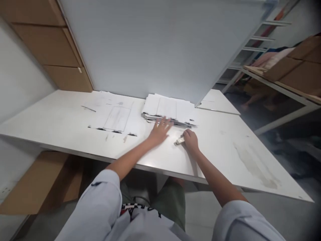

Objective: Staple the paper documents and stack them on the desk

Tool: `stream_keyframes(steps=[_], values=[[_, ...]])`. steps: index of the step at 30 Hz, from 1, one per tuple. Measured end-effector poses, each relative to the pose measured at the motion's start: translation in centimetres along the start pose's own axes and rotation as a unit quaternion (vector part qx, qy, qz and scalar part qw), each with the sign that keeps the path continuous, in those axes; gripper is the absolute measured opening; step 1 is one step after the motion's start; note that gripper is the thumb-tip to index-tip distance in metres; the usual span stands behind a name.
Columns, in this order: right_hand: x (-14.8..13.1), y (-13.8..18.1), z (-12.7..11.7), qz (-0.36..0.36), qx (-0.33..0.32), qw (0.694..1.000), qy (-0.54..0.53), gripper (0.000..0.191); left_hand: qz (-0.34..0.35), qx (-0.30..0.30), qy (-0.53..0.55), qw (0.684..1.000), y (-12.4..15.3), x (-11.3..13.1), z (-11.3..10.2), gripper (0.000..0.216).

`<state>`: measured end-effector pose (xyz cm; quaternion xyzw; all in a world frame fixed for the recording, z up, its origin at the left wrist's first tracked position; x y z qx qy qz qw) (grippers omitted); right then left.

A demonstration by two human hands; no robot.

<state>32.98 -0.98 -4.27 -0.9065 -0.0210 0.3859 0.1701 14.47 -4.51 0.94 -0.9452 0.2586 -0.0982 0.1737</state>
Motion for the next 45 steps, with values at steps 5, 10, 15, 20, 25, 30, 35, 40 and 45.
stream_keyframes(steps=[5, 10, 15, 20, 25, 30, 35, 40, 45], values=[[-1.3, 0.4, 0.3, -0.049, 0.004, 0.998, 0.030, 0.026, -0.103, -0.003, -0.057, 0.993, 11.7, -7.9, -4.9, 0.054], [-1.8, 0.9, 0.0, -0.035, 0.010, 0.995, 0.091, 0.027, -0.285, -0.105, -0.071, 0.950, 19.4, -17.3, -5.8, 0.062], [-3.0, 2.2, -2.0, -0.050, 0.107, 0.978, 0.174, 0.029, -0.320, -0.035, -0.079, 0.944, 24.6, -10.3, -4.8, 0.063], [-7.3, 6.8, -0.8, -0.129, 0.101, 0.973, 0.166, 0.041, -0.323, 0.045, -0.053, 0.944, 27.4, -3.5, -4.5, 0.062], [-14.6, 17.7, 7.9, -0.299, -0.202, 0.925, 0.117, 0.055, -0.233, -0.026, 0.119, 0.965, 21.4, -6.5, -4.0, 0.057], [-16.4, 22.8, 10.4, -0.233, -0.267, 0.920, 0.165, 0.088, -0.273, -0.030, -0.036, 0.961, 13.6, -16.7, -7.6, 0.059], [-17.1, 21.6, 9.4, -0.184, -0.300, 0.931, 0.096, 0.074, -0.316, -0.027, -0.134, 0.939, 12.7, -21.4, -9.1, 0.051], [-17.3, 20.1, 8.8, -0.148, -0.331, 0.931, 0.052, 0.071, -0.284, -0.007, -0.163, 0.945, 13.1, -21.1, -10.2, 0.046], [-16.7, 19.9, 8.3, -0.143, -0.311, 0.939, -0.033, 0.053, -0.213, 0.004, -0.140, 0.967, 14.8, -13.6, -8.5, 0.038]])
Point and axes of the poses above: each hand's wrist, its own y-axis away from the middle knuckle, its own z-axis out of the palm, x = y × z, the point moved 10 cm from there along -y, towards the middle knuckle, and after that the axes turned 4 degrees about x, right-handed, at the moved point
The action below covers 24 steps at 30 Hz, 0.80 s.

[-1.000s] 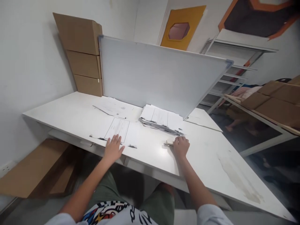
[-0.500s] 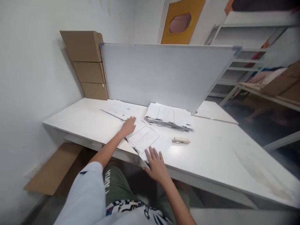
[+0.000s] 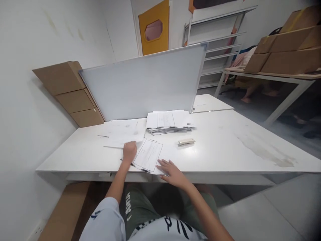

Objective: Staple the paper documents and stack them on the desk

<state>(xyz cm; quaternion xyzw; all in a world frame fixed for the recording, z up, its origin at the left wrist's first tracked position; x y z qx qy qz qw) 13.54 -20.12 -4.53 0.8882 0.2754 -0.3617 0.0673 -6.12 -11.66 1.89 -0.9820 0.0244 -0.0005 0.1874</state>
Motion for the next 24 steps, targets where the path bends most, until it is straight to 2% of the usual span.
stream_keyframes(steps=[3, 5, 7, 11, 14, 15, 18, 19, 22, 24], values=[[0.6, 0.2, -1.5, -0.013, 0.110, 0.991, -0.069, 0.025, 0.074, -0.020, 0.050, 0.996, 5.7, 7.0, 1.0, 0.027], [1.0, 0.4, -2.4, -0.014, 0.182, 0.979, -0.095, 0.021, 0.104, -0.005, 0.107, 0.989, 9.2, 10.9, 0.5, 0.024], [1.3, 0.7, -2.8, -0.011, 0.222, 0.969, -0.104, 0.024, 0.106, 0.016, 0.155, 0.982, 11.5, 12.8, -0.5, 0.025], [1.2, 1.3, -3.1, -0.017, 0.250, 0.965, -0.082, 0.032, 0.101, 0.017, 0.190, 0.976, 13.2, 12.8, -1.9, 0.030], [1.3, 1.4, -3.2, -0.014, 0.262, 0.961, -0.087, 0.041, 0.172, -0.036, 0.193, 0.965, 14.0, 13.2, -0.6, 0.031], [1.5, 1.3, -3.2, -0.005, 0.265, 0.960, -0.088, 0.045, 0.197, -0.055, 0.186, 0.961, 14.4, 13.4, 0.1, 0.037], [2.1, 0.8, -3.2, 0.020, 0.270, 0.959, -0.079, 0.050, 0.242, -0.101, 0.156, 0.952, 15.2, 13.9, 2.0, 0.076], [2.2, 0.7, -3.2, 0.022, 0.272, 0.958, -0.082, 0.050, 0.252, -0.111, 0.151, 0.949, 15.4, 14.1, 2.3, 0.082], [2.1, 1.2, -3.8, 0.015, 0.291, 0.947, -0.138, 0.051, 0.273, -0.119, 0.149, 0.943, 15.1, 14.5, 2.4, 0.070], [2.5, 2.7, -4.7, 0.018, 0.340, 0.919, -0.198, 0.048, 0.278, -0.118, 0.158, 0.940, 14.6, 14.5, 2.1, 0.062]])
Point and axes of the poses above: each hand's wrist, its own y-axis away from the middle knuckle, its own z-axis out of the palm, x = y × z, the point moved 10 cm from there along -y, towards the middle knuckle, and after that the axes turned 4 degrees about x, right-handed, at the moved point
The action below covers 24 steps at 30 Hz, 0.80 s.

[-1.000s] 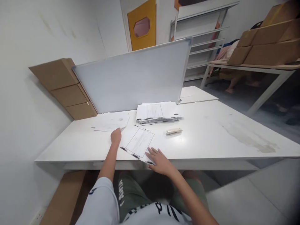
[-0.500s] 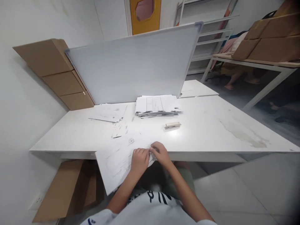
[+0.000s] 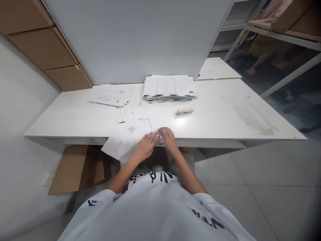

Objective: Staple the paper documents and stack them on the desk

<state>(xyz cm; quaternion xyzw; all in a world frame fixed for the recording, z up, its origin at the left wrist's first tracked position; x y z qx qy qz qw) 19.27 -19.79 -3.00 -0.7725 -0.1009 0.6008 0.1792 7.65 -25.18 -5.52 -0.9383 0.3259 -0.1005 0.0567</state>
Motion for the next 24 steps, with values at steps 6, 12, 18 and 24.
stream_keyframes(steps=[6, 12, 18, 24], values=[[4.2, 5.7, -7.3, 0.175, 0.263, 0.948, -0.042, 0.042, 0.030, 0.022, 0.075, 0.997, -0.5, -1.0, -1.1, 0.063], [8.4, 8.4, -2.3, 0.385, 0.067, 0.886, -0.250, 0.044, 0.062, 0.054, 0.121, 0.989, -1.2, -1.5, -2.5, 0.063], [7.8, 7.4, -0.9, 0.376, 0.040, 0.882, -0.281, 0.036, 0.150, 0.084, 0.134, 0.976, -1.1, 1.4, -4.8, 0.053], [8.5, 7.6, -0.5, 0.385, 0.097, 0.874, -0.279, 0.038, 0.279, 0.097, 0.145, 0.944, -0.2, 7.2, -6.8, 0.040]])
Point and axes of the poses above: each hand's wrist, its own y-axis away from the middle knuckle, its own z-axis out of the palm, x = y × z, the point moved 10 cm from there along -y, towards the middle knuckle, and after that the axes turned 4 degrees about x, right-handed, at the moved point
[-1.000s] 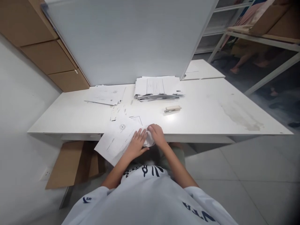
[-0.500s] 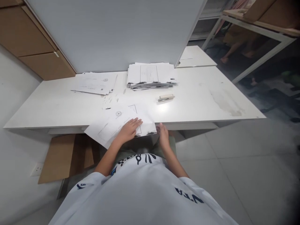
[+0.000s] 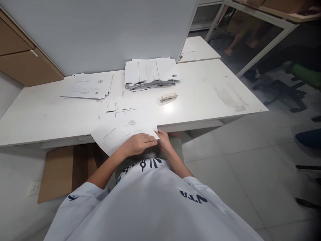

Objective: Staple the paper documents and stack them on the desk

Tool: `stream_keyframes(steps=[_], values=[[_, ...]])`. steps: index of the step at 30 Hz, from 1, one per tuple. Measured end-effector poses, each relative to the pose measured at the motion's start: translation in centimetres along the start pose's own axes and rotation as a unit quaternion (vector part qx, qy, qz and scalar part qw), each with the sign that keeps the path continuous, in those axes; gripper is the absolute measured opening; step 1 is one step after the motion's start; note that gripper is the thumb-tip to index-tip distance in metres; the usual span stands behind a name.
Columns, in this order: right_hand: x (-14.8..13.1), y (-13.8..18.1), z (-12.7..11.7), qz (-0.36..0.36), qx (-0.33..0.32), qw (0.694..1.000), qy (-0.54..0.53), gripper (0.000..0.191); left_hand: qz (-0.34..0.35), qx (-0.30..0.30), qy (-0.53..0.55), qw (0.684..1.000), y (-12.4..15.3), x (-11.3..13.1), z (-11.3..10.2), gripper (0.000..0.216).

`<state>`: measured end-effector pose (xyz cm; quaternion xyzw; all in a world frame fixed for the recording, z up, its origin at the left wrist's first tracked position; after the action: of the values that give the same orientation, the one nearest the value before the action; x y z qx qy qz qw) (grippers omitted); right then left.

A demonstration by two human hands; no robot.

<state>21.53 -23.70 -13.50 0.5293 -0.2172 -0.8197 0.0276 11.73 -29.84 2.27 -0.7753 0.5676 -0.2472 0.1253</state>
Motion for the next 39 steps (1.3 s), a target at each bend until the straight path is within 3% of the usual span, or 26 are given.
stream_keyframes(steps=[3, 6, 11, 16, 20, 24, 27, 29, 32, 33, 35, 37, 39], values=[[0.1, 0.1, -0.6, 0.010, 0.027, 1.000, -0.004, 0.041, 0.050, -0.027, 0.015, 0.998, -0.3, 1.3, 0.1, 0.043], [-0.5, 0.4, -0.9, 0.000, 0.026, 0.999, -0.022, 0.039, 0.078, -0.057, 0.016, 0.995, 0.5, 0.4, -0.8, 0.046], [-1.6, 1.1, -1.2, -0.016, -0.008, 0.999, -0.042, 0.041, -0.029, -0.008, -0.048, 0.998, 2.8, -7.1, -7.4, 0.037], [-2.0, 1.5, -1.5, -0.026, -0.023, 0.999, -0.021, 0.042, -0.176, -0.067, -0.082, 0.979, 3.2, -14.0, -14.0, 0.031], [-1.9, 1.4, -1.7, -0.029, -0.009, 0.999, -0.019, 0.045, -0.213, -0.109, -0.115, 0.964, 1.6, -17.7, -17.4, 0.042], [-1.8, 1.6, -1.6, -0.019, -0.007, 0.999, -0.035, 0.046, -0.226, -0.146, -0.132, 0.954, 1.9, -23.0, -17.0, 0.048], [-1.9, 1.8, -1.5, -0.021, 0.004, 0.999, -0.047, 0.047, -0.271, -0.118, -0.177, 0.939, 4.4, -27.3, -15.8, 0.053], [-2.0, 1.8, -1.5, -0.026, 0.019, 0.998, -0.056, 0.047, -0.360, -0.059, -0.239, 0.900, 7.2, -30.1, -15.8, 0.061], [-2.0, 1.7, -1.2, -0.027, 0.030, 0.998, -0.056, 0.044, -0.515, 0.007, -0.260, 0.817, 12.1, -32.6, -15.6, 0.069], [-2.0, 1.7, -1.1, -0.027, 0.031, 0.998, -0.054, 0.043, -0.539, 0.030, -0.260, 0.800, 13.1, -32.6, -15.5, 0.069], [-2.1, 1.6, -0.8, -0.029, 0.030, 0.998, -0.057, 0.040, -0.532, 0.092, -0.271, 0.797, 13.5, -31.3, -15.6, 0.066], [-2.1, 1.7, -0.7, -0.024, 0.032, 0.997, -0.071, 0.039, -0.489, 0.136, -0.262, 0.821, 12.7, -28.7, -15.1, 0.063], [-2.1, 1.8, -0.7, -0.010, 0.034, 0.995, -0.089, 0.040, -0.447, 0.114, -0.206, 0.863, 11.6, -25.4, -12.8, 0.060]])
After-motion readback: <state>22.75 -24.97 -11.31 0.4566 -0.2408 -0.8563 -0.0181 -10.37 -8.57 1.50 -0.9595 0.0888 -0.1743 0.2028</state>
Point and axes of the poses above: each hand's wrist, its own y-axis away from the middle knuckle, its own z-axis out of the palm, x = y × z, the point moved 10 cm from there along -y, towards the middle knuckle, and after that the axes turned 4 degrees about x, right-handed, at the moved point
